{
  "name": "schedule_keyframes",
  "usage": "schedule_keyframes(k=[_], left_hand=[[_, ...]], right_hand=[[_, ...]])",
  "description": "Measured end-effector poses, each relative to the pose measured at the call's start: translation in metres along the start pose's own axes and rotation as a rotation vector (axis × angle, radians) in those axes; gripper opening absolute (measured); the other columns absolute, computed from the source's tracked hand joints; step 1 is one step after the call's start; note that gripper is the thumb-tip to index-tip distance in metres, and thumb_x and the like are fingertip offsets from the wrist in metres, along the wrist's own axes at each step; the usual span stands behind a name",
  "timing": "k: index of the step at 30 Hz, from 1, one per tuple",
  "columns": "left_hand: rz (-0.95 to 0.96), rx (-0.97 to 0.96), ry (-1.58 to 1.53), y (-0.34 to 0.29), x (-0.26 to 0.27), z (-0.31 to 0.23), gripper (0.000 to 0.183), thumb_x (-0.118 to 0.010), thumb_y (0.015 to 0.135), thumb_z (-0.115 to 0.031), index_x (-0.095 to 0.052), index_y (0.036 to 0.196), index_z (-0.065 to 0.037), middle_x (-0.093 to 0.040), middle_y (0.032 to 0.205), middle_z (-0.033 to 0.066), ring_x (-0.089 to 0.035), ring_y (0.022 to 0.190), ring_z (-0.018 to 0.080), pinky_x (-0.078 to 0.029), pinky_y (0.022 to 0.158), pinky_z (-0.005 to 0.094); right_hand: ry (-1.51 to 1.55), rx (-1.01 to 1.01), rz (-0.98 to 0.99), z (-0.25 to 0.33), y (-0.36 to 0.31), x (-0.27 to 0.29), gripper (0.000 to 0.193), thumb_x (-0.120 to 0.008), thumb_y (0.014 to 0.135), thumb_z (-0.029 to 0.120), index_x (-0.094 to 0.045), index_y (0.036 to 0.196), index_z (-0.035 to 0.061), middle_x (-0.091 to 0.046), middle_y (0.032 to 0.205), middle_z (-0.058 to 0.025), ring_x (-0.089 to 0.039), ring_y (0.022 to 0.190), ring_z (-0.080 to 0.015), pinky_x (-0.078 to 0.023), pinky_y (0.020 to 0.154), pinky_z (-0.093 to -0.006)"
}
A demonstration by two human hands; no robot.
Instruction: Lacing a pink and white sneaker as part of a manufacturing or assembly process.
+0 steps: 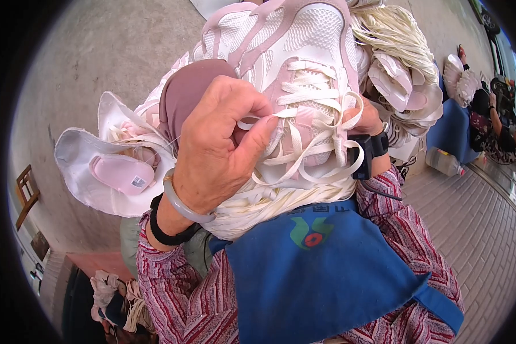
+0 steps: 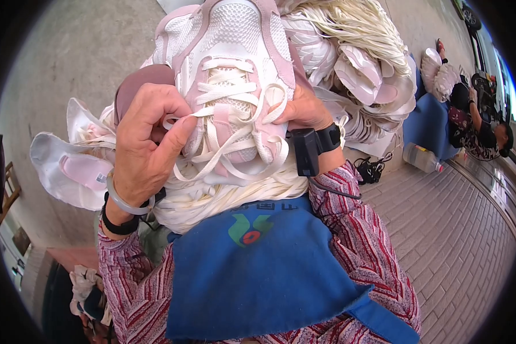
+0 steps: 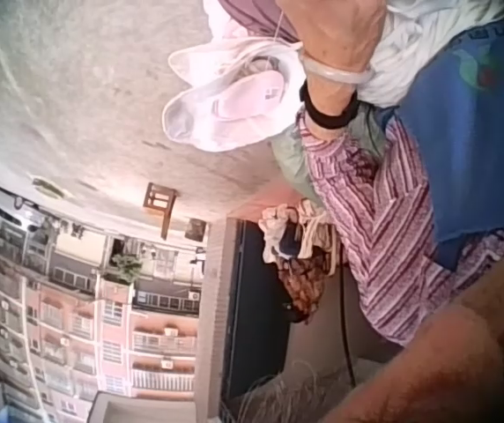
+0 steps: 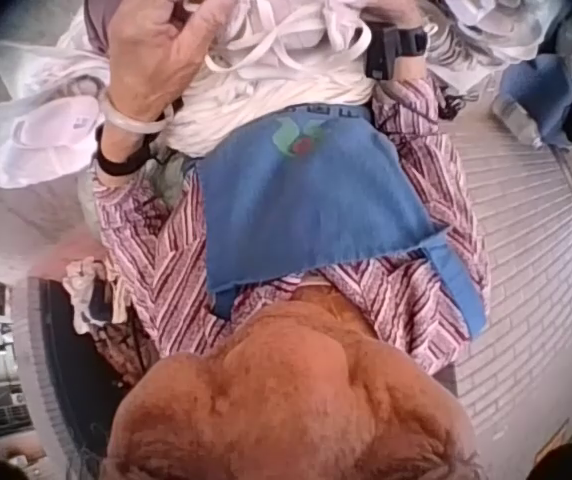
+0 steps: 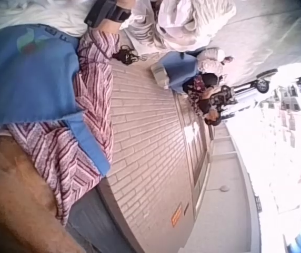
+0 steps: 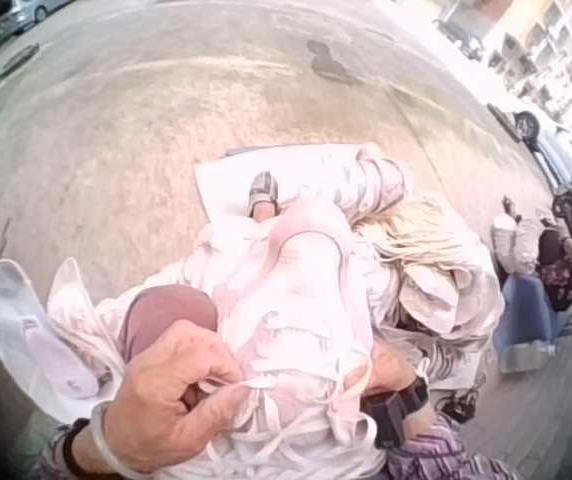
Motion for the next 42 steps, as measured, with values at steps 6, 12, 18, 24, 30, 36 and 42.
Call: schedule_keyframes(k=[6,12,18,24,30,36,42], left_hand=[[0.007,-0.010,0.093,0.007,-0.002,-0.004,0.007,-0.062,0.083,-0.002,-0.057,0.089,-0.002,-0.052,0.088,0.0055,-0.052,0.070,0.0150,-0.043,0.057,0.0252],[0.030,-0.049,0.162,0.011,-0.010,-0.011,0.007,-0.061,0.082,-0.003,-0.057,0.088,-0.002,-0.055,0.086,0.0099,-0.060,0.069,0.0225,-0.050,0.056,0.0316],[-0.009,-0.051,0.206,0.009,-0.010,-0.006,0.008,-0.061,0.083,-0.002,-0.056,0.089,-0.001,-0.053,0.086,0.0085,-0.054,0.071,0.0202,-0.045,0.061,0.0299],[-0.102,-0.059,0.288,0.012,0.000,0.000,0.008,-0.059,0.083,-0.002,-0.054,0.088,-0.001,-0.053,0.085,0.0127,-0.058,0.070,0.0264,-0.047,0.061,0.0352],[-0.103,-0.016,0.261,0.015,0.004,0.012,0.002,-0.056,0.087,-0.002,-0.054,0.087,-0.001,-0.050,0.085,0.0036,-0.046,0.068,0.0111,-0.038,0.059,0.0243],[-0.087,0.011,0.213,0.017,0.002,0.015,0.006,-0.056,0.082,0.000,-0.053,0.086,-0.001,-0.049,0.083,0.0105,-0.049,0.067,0.0210,-0.042,0.059,0.0310],[-0.116,0.141,0.068,0.012,-0.001,0.012,0.023,-0.060,0.084,-0.001,-0.059,0.107,-0.002,-0.052,0.092,0.0111,-0.052,0.067,0.0204,-0.044,0.058,0.0290]], right_hand=[[-0.197,0.078,-0.297,0.026,-0.031,-0.032,0.077,-0.072,0.071,0.005,-0.036,0.138,-0.0042,-0.056,0.124,-0.0149,-0.059,0.109,-0.0212,-0.047,0.096,-0.0356],[-0.871,0.392,-0.629,0.059,-0.094,-0.073,0.098,-0.080,0.065,0.021,-0.026,0.143,-0.0039,-0.041,0.136,-0.0205,-0.048,0.121,-0.0313,-0.039,0.102,-0.0404],[-1.174,0.429,-0.509,0.052,-0.064,-0.087,0.082,-0.070,0.070,0.010,-0.031,0.141,-0.0022,-0.042,0.133,-0.0211,-0.045,0.124,-0.0323,-0.040,0.101,-0.0404],[-1.159,0.721,-0.452,0.056,-0.023,-0.069,0.058,-0.049,0.074,-0.009,-0.045,0.132,-0.0030,-0.049,0.126,-0.0185,-0.051,0.116,-0.0293,-0.040,0.100,-0.0335],[-1.021,0.674,-0.425,0.055,-0.009,-0.062,0.057,-0.042,0.073,-0.013,-0.047,0.129,-0.0037,-0.051,0.123,-0.0189,-0.052,0.114,-0.0319,-0.039,0.100,-0.0339],[-1.358,0.772,-0.571,0.060,-0.029,-0.076,0.059,-0.057,0.072,-0.008,-0.047,0.130,-0.0028,-0.054,0.119,-0.0218,-0.054,0.112,-0.0357,-0.044,0.097,-0.0387],[-0.925,0.850,-0.604,0.056,-0.034,-0.064,0.063,-0.062,0.070,-0.008,-0.046,0.131,-0.0035,-0.051,0.124,-0.0198,-0.059,0.104,-0.0342,-0.049,0.088,-0.0368]])
Point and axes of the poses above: each hand's wrist, its own y-axis towards the middle knuckle, its own x-axis out of the back of the hand, z = x × y, the point moved 9 cm from there along y, towards the middle knuckle
